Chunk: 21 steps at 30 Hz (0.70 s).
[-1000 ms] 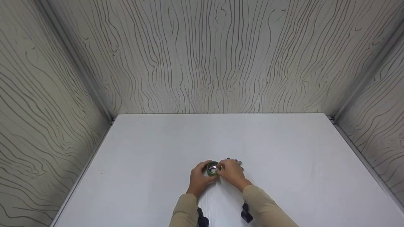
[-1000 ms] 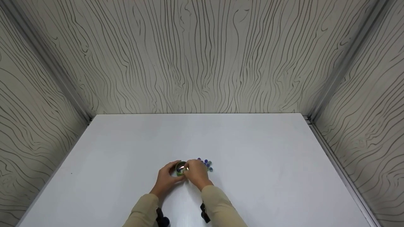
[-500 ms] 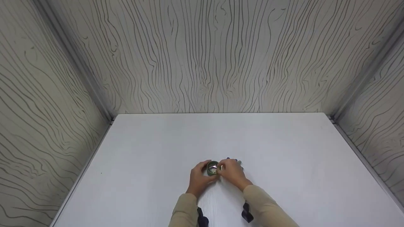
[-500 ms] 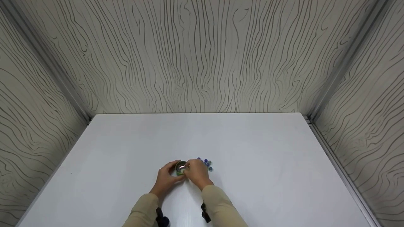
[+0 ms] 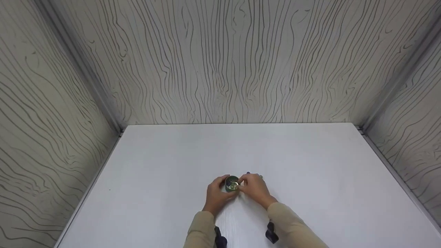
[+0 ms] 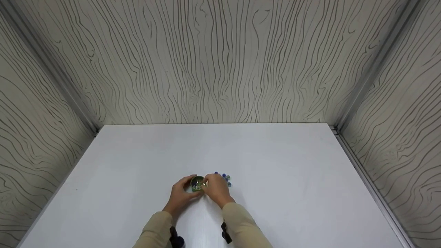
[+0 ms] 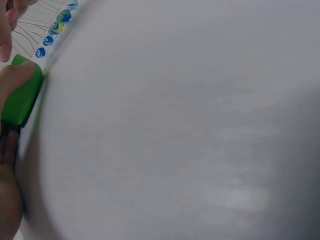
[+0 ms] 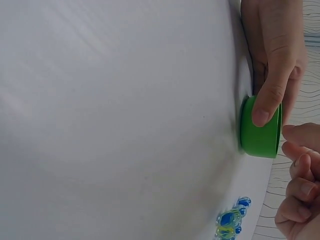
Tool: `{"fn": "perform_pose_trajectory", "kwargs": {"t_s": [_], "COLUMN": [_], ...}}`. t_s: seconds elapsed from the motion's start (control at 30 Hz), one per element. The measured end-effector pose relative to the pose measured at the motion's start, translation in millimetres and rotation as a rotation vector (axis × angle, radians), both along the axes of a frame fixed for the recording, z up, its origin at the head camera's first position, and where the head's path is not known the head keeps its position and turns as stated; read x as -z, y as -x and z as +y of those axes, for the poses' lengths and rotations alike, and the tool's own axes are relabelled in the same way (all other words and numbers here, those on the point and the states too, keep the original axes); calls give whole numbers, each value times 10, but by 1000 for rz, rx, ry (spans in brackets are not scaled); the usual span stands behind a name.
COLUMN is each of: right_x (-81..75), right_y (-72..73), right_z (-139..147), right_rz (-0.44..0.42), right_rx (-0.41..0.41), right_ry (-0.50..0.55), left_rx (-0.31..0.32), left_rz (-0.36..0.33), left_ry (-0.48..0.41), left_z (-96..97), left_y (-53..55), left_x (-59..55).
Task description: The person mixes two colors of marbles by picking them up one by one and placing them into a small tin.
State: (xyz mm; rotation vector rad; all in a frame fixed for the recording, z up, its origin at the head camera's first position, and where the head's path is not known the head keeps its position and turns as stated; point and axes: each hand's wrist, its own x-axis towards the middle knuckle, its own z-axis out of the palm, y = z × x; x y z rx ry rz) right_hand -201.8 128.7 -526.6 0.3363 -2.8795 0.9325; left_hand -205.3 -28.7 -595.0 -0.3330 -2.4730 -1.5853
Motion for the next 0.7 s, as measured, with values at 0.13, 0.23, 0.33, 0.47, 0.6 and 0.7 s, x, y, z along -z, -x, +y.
{"fn": "perform_pose_trajectory", "kwargs": {"t_s": [0.13, 0.23, 0.33, 0.47, 0.6, 0.7], "right_x": [1, 3, 10, 14, 19, 30], "right_y": [-13, -21, -28, -38, -56, -68], "right_z": [23, 36, 42, 56, 87, 122], "right_rz": [-11, -24, -41, -44, -30, -33], "right_rx": [0, 10, 23, 25, 21, 32], "right_ry": [13, 10, 4, 19, 29, 25], "left_rx": [-11, -15, -15, -14, -8, -6], "left_rz": [-25, -25, -8, 15, 13, 4], "left_ry": [5, 13, 15, 22, 21, 20], "left_z": [1, 3, 1, -3, -1, 2], "left_y": [5, 7, 9, 16, 19, 14], "left_x": [2, -2, -2, 9, 18, 17]}}
